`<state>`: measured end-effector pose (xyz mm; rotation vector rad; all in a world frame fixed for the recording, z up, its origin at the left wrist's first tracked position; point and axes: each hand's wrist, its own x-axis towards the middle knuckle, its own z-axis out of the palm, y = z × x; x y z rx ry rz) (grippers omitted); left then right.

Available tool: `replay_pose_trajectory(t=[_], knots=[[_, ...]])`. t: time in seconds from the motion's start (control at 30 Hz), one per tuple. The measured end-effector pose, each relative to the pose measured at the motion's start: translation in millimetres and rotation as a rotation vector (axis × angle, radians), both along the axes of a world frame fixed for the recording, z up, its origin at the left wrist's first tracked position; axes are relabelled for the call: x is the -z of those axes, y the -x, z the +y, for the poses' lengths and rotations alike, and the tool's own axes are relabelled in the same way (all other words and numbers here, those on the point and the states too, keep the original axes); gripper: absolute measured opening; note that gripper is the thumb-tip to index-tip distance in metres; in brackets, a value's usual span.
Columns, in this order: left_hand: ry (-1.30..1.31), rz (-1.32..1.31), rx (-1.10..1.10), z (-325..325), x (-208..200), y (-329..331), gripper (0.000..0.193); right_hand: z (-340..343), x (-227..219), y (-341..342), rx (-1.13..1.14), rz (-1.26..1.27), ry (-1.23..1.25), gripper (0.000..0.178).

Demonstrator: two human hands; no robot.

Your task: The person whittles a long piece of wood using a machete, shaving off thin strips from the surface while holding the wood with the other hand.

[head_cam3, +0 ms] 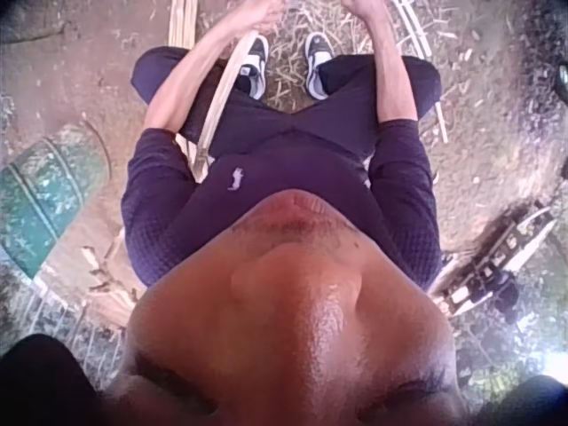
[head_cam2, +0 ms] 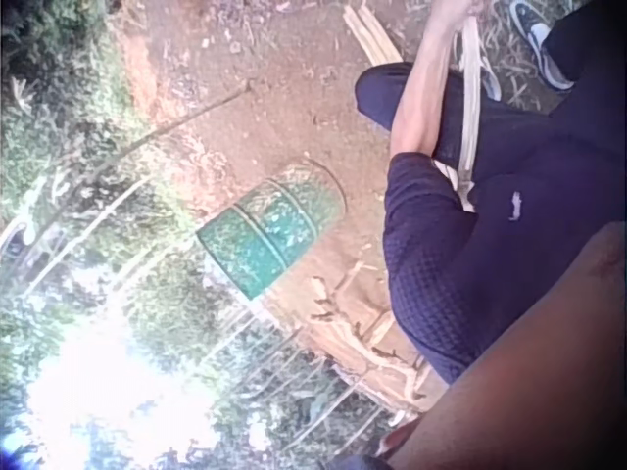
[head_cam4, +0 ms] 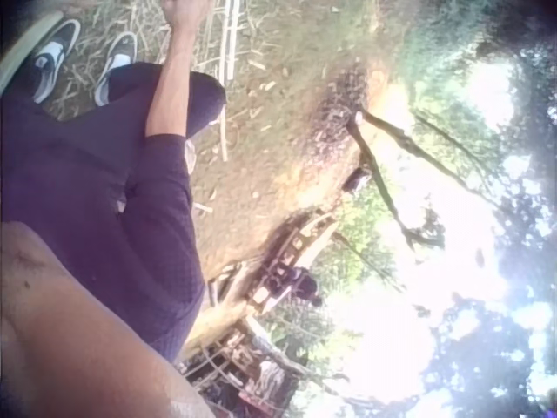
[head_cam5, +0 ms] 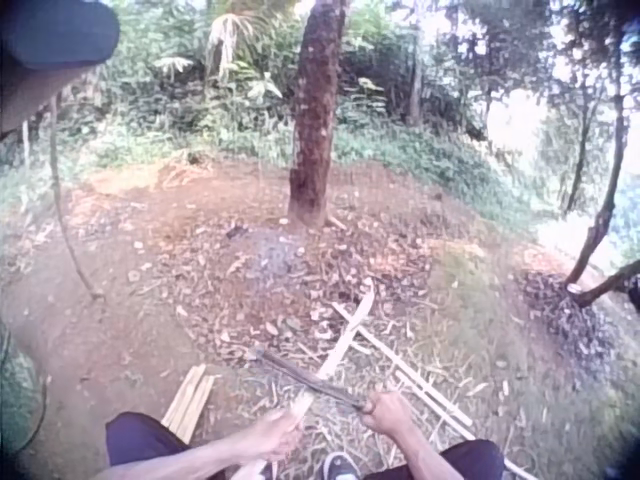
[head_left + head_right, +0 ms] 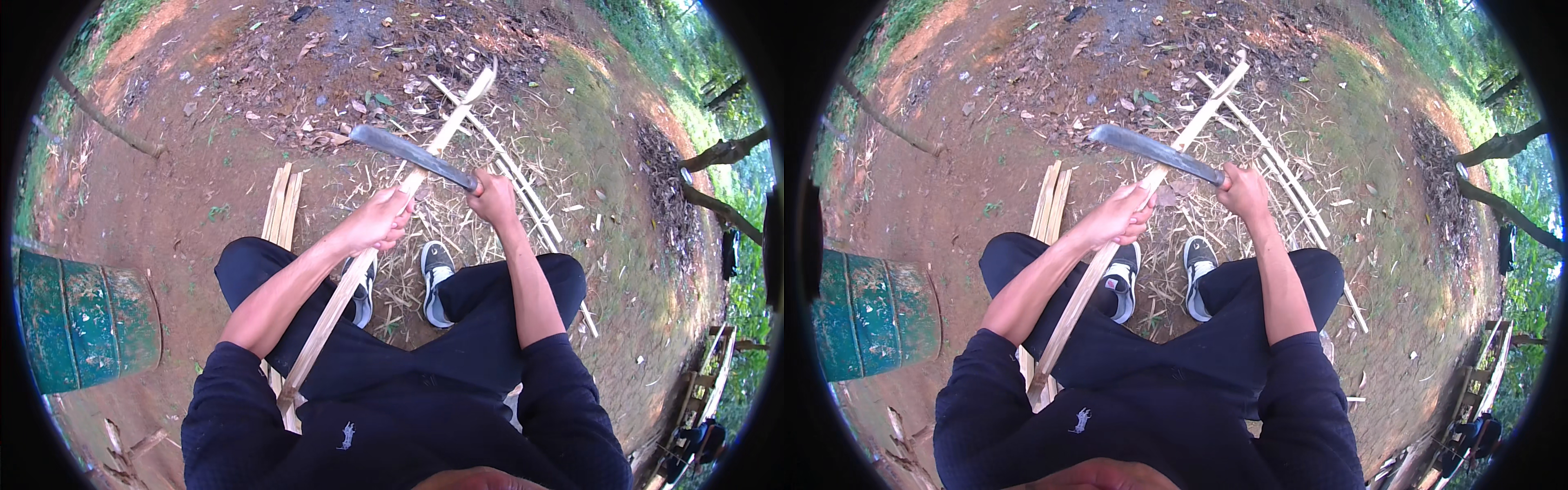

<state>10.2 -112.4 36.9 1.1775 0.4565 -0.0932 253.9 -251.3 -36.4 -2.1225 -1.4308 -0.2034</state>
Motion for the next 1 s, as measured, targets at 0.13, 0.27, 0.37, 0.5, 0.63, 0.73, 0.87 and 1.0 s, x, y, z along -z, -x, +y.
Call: replay_pose_trajectory(t=[0.13,0.27,0.37,0.5,0.63,0.73,0.87,1.0], knots=[[0.065,-0.001,-0.103,3.1,0.9,2.9,0.035,10.1,-16.5,24.5,0.029,0.228,0.221,0.009],[0.042,0.000,-0.034,-2.0,-7.0,12.4,0.037,9.4,-41.7,47.3,-0.067,0.101,0.077,0.011],[0.017,0.012,0.029,-4.2,-13.5,15.0,0.037,7.6,-37.7,34.8,-0.033,0.050,0.033,0.006],[0.040,0.000,0.050,-9.4,-10.9,18.1,0.036,5.5,-22.2,17.1,-0.088,-0.045,0.013,0.011],[0.033,0.022,0.047,-7.4,-1.8,15.9,0.036,7.0,-7.6,13.6,-0.096,-0.074,-0.041,0.011],[0.045,0.020,0.021,-7.6,-1.7,15.4,0.036,10.6,-6.4,10.9,-0.061,-0.080,0.027,0.009],[0.093,0.047,0.049,-1.0,-10.4,30.8,0.035,-13.2,20.3,-65.0,0.363,0.171,0.142,0.014],[0.112,0.000,0.056,-5.2,-25.5,37.1,0.035,-34.0,16.8,-105.6,0.902,0.347,0.106,0.044]])
